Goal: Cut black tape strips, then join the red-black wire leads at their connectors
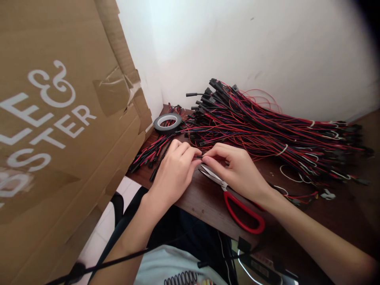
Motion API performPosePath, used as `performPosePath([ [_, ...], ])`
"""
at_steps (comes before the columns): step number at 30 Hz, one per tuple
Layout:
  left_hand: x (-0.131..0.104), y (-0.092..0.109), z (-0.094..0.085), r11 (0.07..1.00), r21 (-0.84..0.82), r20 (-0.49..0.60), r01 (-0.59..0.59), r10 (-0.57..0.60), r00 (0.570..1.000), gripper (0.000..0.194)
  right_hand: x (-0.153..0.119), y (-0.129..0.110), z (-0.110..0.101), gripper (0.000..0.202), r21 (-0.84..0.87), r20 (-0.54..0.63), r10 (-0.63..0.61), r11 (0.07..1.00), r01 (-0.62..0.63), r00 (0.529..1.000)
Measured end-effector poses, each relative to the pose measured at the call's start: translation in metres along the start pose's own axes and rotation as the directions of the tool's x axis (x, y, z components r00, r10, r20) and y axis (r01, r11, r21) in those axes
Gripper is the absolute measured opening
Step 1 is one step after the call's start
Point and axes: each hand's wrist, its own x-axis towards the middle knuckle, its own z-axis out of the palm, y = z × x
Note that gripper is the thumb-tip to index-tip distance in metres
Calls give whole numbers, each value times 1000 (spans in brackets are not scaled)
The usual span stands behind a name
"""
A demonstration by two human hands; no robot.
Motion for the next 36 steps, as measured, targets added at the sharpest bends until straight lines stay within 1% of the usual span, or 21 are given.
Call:
performPosePath([
  [3, 0, -2, 1, 999, -17, -48, -40, 39, 998, 8, 0, -2, -1, 15, -4, 5, 0, 1000, 0, 1000],
  [5, -1, -3, 2, 998, -37, -66, -55, 52, 996, 12, 0, -3, -1, 16, -5, 14, 1, 1000, 0, 1000],
  [8, -2, -5, 2, 998, -47, -54, -48, 46, 997, 16, 0, -4, -1, 16, 7, 32, 17, 1000, -17, 999],
  [11, -5, -10, -2, 999, 5, -46, -37, 38, 998, 14, 1, -3, -3, 15, 26, 33, 55, 998, -56, 998],
  [13, -9, -16, -7, 999, 26, -50, -20, 22, 999, 25, 2, -1, -4, 15, 28, 21, 81, 996, -81, 997],
  [14, -10, -20, -10, 1000, 17, -52, -8, 9, 999, 27, 3, -1, -5, 15, 27, 17, 92, 995, -92, 996],
  [17, -16, -30, -17, 998, -66, -72, 2, -7, 997, 13, 4, 0, -9, 16, 35, 20, 119, 992, -120, 993],
  [20, -18, -38, -20, 995, -102, -113, -23, 11, 993, 13, 5, -1, -10, 16, 18, 40, 130, 991, -130, 991],
  [23, -16, -44, -16, 996, -74, -122, -45, 36, 992, 14, 4, -1, -9, 17, -26, 65, 134, 991, -132, 989],
  [26, -10, -51, -9, 998, -58, -53, -30, 27, 998, 14, 5, 4, -10, 18, -70, 109, 150, 987, -143, 983],
  [29, -5, -57, -1, 997, -75, 15, -3, 4, 1000, 10, 6, 14, -12, 18, -152, 125, 187, 974, -167, 974],
  [33, -2, -64, 8, 996, -86, 32, 37, -35, 999, 7, 7, 27, -13, 17, -285, 163, 247, 939, -194, 955],
  [36, -1, -67, 15, 994, -105, 19, 27, -25, 1000, 6, 7, 33, -12, 18, -352, 191, 254, 919, -175, 948],
])
